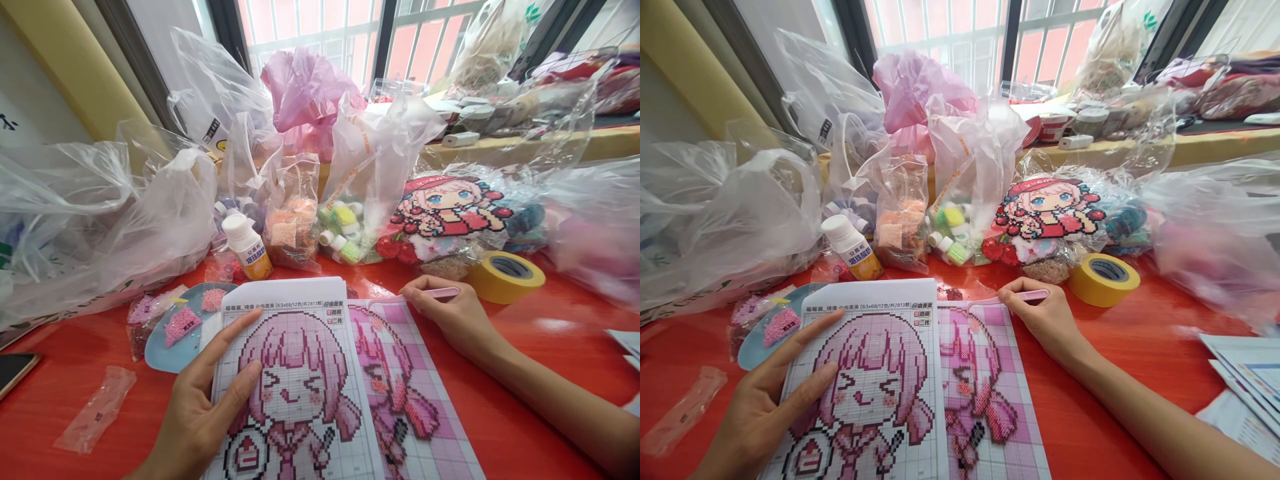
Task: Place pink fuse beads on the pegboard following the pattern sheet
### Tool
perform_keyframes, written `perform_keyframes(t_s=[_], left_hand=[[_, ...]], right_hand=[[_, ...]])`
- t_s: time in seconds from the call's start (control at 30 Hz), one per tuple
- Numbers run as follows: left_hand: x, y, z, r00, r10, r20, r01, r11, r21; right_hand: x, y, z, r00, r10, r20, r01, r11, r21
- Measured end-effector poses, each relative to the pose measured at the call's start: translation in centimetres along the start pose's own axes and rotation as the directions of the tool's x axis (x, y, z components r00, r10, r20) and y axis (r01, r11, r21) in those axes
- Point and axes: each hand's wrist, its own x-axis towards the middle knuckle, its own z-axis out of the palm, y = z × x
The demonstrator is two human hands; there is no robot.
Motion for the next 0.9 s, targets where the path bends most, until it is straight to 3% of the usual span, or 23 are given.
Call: perform_keyframes(t_s=[0.9], left_hand=[[-0.18, 0.21, -0.01, 0.998, -0.061, 0.02, 0.061, 0.998, -0.009]], right_hand=[[0.12, 0.22, 0.04, 0.999, 0.049, 0.01, -0.049, 0.999, 0.007]])
